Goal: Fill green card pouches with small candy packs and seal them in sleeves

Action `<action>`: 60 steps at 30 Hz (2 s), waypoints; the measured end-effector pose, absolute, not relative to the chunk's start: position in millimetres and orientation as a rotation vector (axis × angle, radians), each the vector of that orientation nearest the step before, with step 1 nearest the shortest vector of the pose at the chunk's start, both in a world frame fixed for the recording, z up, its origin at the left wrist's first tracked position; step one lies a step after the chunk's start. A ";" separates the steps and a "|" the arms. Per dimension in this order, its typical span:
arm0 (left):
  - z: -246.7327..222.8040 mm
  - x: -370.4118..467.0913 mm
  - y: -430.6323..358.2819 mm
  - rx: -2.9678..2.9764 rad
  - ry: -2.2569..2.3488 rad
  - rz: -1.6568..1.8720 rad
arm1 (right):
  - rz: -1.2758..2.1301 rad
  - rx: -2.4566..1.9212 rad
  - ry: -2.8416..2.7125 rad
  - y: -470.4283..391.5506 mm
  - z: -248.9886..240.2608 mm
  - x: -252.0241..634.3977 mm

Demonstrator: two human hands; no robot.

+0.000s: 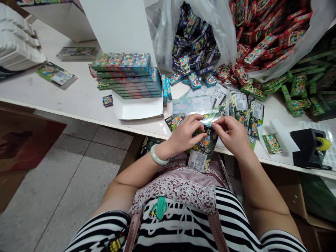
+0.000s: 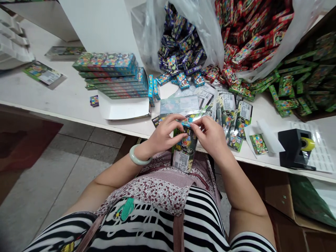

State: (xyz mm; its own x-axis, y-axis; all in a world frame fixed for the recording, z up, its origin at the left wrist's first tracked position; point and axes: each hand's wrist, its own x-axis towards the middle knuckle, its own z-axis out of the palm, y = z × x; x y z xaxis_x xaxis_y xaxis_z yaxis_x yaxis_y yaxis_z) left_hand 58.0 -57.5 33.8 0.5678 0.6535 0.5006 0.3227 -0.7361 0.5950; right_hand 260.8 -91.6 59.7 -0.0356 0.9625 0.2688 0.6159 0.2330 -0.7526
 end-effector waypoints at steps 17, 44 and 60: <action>24.9 58.4 -56.4 2.450 0.789 1.132 | 0.577 -1.450 -1.733 -92.0 56.8 261.3; 21.5 56.7 -51.6 2.413 0.713 1.158 | 0.579 -1.450 -1.679 -88.6 52.9 263.3; 38.0 60.8 -48.9 2.359 0.711 0.959 | 0.617 -1.446 -1.631 -88.5 50.7 262.3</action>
State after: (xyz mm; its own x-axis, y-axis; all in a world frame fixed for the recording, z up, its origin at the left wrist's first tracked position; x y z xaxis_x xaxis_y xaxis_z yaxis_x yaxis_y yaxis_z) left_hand 60.8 -48.9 38.0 0.6171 0.6238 0.4797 0.2778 -0.7430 0.6089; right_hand 262.3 -88.5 50.7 0.0281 0.9630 0.2682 0.5441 0.2103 -0.8123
